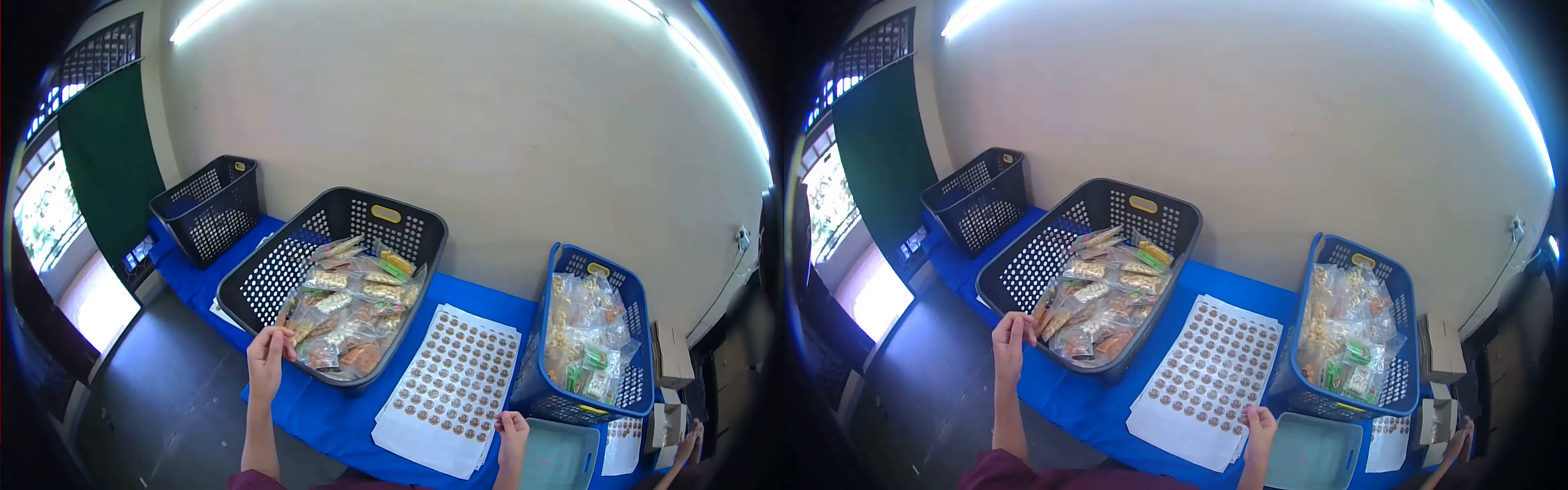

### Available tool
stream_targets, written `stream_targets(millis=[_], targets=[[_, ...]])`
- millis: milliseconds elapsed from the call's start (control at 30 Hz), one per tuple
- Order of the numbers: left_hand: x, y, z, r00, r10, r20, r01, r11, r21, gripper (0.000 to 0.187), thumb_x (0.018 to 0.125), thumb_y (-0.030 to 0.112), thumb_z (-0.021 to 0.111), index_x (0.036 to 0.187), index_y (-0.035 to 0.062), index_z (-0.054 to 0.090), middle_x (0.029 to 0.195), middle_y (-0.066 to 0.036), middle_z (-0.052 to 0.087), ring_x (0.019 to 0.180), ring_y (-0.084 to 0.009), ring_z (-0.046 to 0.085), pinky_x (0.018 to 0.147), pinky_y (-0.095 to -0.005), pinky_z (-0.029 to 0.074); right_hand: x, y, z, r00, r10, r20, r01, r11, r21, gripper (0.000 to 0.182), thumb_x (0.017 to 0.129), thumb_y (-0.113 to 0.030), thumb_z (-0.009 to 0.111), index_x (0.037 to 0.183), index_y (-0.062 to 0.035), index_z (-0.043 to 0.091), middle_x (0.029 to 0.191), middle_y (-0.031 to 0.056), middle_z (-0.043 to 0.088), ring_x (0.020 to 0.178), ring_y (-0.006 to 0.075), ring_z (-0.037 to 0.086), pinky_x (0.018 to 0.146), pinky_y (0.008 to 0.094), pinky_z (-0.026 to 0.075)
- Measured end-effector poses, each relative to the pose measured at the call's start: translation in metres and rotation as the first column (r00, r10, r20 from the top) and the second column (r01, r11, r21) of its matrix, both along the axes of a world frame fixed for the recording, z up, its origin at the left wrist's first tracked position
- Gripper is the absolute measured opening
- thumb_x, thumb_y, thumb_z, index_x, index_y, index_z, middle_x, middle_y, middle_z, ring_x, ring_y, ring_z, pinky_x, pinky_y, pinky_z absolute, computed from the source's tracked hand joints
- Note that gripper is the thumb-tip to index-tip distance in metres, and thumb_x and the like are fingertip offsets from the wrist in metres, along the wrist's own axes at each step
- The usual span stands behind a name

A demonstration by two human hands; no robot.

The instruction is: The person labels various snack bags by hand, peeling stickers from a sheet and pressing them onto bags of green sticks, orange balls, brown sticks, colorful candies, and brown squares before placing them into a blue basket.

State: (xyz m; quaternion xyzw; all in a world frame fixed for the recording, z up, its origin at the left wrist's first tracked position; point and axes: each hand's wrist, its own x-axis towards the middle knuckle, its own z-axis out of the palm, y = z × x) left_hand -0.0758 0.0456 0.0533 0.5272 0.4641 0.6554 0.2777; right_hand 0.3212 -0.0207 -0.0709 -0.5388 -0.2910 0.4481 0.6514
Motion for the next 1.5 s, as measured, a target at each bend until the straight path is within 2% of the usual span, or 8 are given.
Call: stream_targets(millis=[333,533,733,933,1067,1200,1333,1500], targets=[[-0.081,0.106,0.026,0.916,-0.257,-0.308,0.213,0.962,-0.168,0.028,0.091,0.022,0.04,0.089,-0.0006,0.055,0.063,-0.003,0.054,0.058,-0.0077,0.051,0.056,-0.0216,0.042,-0.078,0.015,-0.014,0.992,-0.108,0.062,0.107,0.994,0.021,0.014,0.087,-0.015,0.049,0.08,-0.0034,0.051,0.073,0.0038,0.053,0.057,0.0073,0.047,0.058,0.0209,0.04],[-0.118,0.24,-0.044,0.465,-0.484,-0.741,0.111,0.863,-0.494,0.033,0.084,0.031,0.05,0.092,0.0,0.057,0.076,-0.009,0.063,0.067,-0.0161,0.06,0.064,-0.0291,0.047,-0.087,-0.017,-0.021,0.985,-0.168,0.036,0.17,0.983,-0.069,0.011,0.083,-0.009,0.052,0.091,-0.0017,0.053,0.076,0.0029,0.054,0.061,0.0073,0.049,0.058,0.0195,0.039],[-0.126,0.248,-0.084,0.158,-0.918,-0.363,-0.512,0.238,-0.825,0.06,0.073,0.043,0.062,0.113,-0.0006,0.05,0.102,-0.022,0.057,0.078,-0.0218,0.063,0.063,-0.0306,0.052,-0.093,-0.04,-0.02,0.951,-0.227,0.209,0.258,0.957,-0.132,0.011,0.083,-0.009,0.052,0.09,-0.0007,0.053,0.076,0.0051,0.056,0.061,0.0083,0.05,0.058,0.0195,0.039],[-0.146,0.281,-0.183,0.182,-0.959,0.218,-0.602,-0.284,-0.746,0.054,0.076,0.042,0.061,0.118,0.0103,0.05,0.117,-0.011,0.052,0.104,-0.0219,0.053,0.08,-0.035,0.047,-0.107,-0.026,-0.012,0.961,-0.071,0.267,0.117,0.98,-0.163,0.012,0.082,-0.006,0.052,0.09,0.0018,0.053,0.075,0.0055,0.056,0.067,0.0104,0.053,0.06,0.0212,0.042],[-0.123,0.261,-0.149,0.063,-0.998,-0.028,-0.567,-0.013,-0.824,0.04,0.077,0.036,0.062,0.107,0.0103,0.059,0.112,-0.002,0.057,0.094,-0.0183,0.055,0.079,-0.0337,0.046,-0.114,-0.015,-0.001,0.932,-0.04,0.36,0.072,0.994,-0.076,0.012,0.082,-0.005,0.052,0.091,0.0032,0.053,0.077,0.0085,0.058,0.065,0.0102,0.053,0.061,0.0213,0.044],[-0.138,0.271,-0.176,0.139,-0.99,-0.003,-0.543,-0.074,-0.837,0.042,0.076,0.034,0.064,0.109,0.0094,0.057,0.11,-0.003,0.058,0.097,-0.0185,0.055,0.079,-0.0338,0.047,-0.106,-0.03,-0.009,0.924,-0.031,0.381,0.077,0.991,-0.106,0.012,0.082,-0.005,0.053,0.09,0.0043,0.053,0.076,0.0085,0.058,0.066,0.0108,0.054,0.06,0.0219,0.045],[-0.13,0.269,-0.145,-0.179,-0.863,-0.473,-0.325,0.505,-0.799,0.024,0.068,0.024,0.068,0.082,0.0046,0.066,0.081,-0.008,0.065,0.07,-0.0179,0.061,0.061,-0.0318,0.049,-0.089,-0.062,-0.032,0.921,-0.116,0.372,0.173,0.977,-0.123,0.012,0.082,-0.006,0.053,0.089,0.0045,0.053,0.075,0.0087,0.058,0.067,0.0115,0.056,0.058,0.0231,0.046],[-0.125,0.26,-0.079,0.365,-0.496,-0.788,0.122,0.865,-0.488,0.013,0.065,0.01,0.062,0.07,-0.0016,0.061,0.064,-0.008,0.06,0.056,-0.0139,0.056,0.055,-0.0252,0.046,-0.075,-0.088,-0.045,0.922,-0.196,0.334,0.261,0.951,-0.165,0.012,0.081,-0.005,0.053,0.088,0.0044,0.053,0.072,0.0076,0.058,0.065,0.0112,0.056,0.057,0.022,0.046]])
